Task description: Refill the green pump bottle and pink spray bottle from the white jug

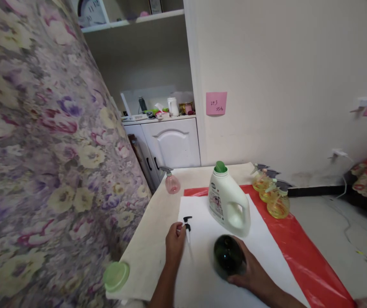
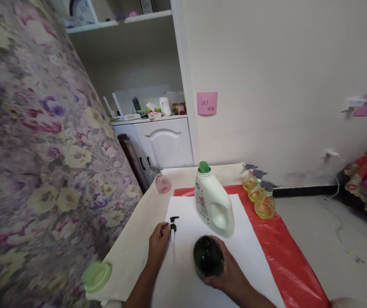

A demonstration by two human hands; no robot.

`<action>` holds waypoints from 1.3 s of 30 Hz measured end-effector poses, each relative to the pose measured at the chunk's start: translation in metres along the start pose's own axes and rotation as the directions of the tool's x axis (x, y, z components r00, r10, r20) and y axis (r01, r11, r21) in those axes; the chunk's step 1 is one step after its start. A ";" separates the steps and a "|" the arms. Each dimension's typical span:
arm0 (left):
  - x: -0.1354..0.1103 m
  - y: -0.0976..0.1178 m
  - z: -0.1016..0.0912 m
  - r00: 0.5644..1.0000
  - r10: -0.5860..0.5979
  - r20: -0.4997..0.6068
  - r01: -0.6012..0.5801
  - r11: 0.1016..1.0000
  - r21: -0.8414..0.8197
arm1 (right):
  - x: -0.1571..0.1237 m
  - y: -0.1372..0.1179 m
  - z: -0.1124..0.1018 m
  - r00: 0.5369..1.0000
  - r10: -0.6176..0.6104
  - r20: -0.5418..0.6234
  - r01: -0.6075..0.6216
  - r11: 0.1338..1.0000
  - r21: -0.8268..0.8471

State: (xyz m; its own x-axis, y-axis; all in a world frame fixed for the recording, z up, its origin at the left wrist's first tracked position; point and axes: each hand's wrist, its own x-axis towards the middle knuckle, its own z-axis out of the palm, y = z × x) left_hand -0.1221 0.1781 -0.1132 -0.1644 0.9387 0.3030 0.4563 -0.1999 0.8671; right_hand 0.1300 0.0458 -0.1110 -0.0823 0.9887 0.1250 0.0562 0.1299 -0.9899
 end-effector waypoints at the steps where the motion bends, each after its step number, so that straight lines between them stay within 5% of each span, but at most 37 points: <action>1: 0.000 -0.001 0.000 1.000 0.016 -0.004 -0.016 1.000 0.003 | 0.003 -0.001 0.005 1.000 -0.013 -0.002 0.013 1.000 -0.019; 12: -0.007 -0.001 0.003 0.961 0.276 -0.019 -0.268 0.946 0.184 | 0.003 0.021 0.036 0.989 -0.046 -0.140 0.023 0.987 -0.158; 22: -0.016 0.001 0.006 0.845 0.515 0.143 -0.532 0.787 0.312 | -0.006 0.012 0.033 0.974 -0.122 -0.192 0.046 0.932 -0.359; 25: -0.016 0.001 0.005 0.829 0.537 0.156 -0.556 0.761 0.335 | -0.031 0.024 0.017 0.966 -0.188 -0.180 0.057 0.828 -0.558; 32: -0.012 0.001 0.005 0.835 0.524 0.169 -0.546 0.744 0.385 | -0.066 0.060 -0.001 0.918 -0.396 0.012 0.142 0.302 -0.943; 39: -0.037 0.008 -0.006 0.879 0.451 0.155 -0.464 0.736 0.492 | -0.062 0.057 0.003 0.877 -0.479 0.034 0.154 0.214 -0.965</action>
State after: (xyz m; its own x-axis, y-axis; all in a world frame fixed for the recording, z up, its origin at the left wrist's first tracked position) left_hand -0.1175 0.1398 -0.1151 0.1966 0.7785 0.5961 0.8429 -0.4447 0.3029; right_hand 0.1355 -0.0080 -0.1749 -0.1326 0.8026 0.5816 0.9592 0.2517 -0.1287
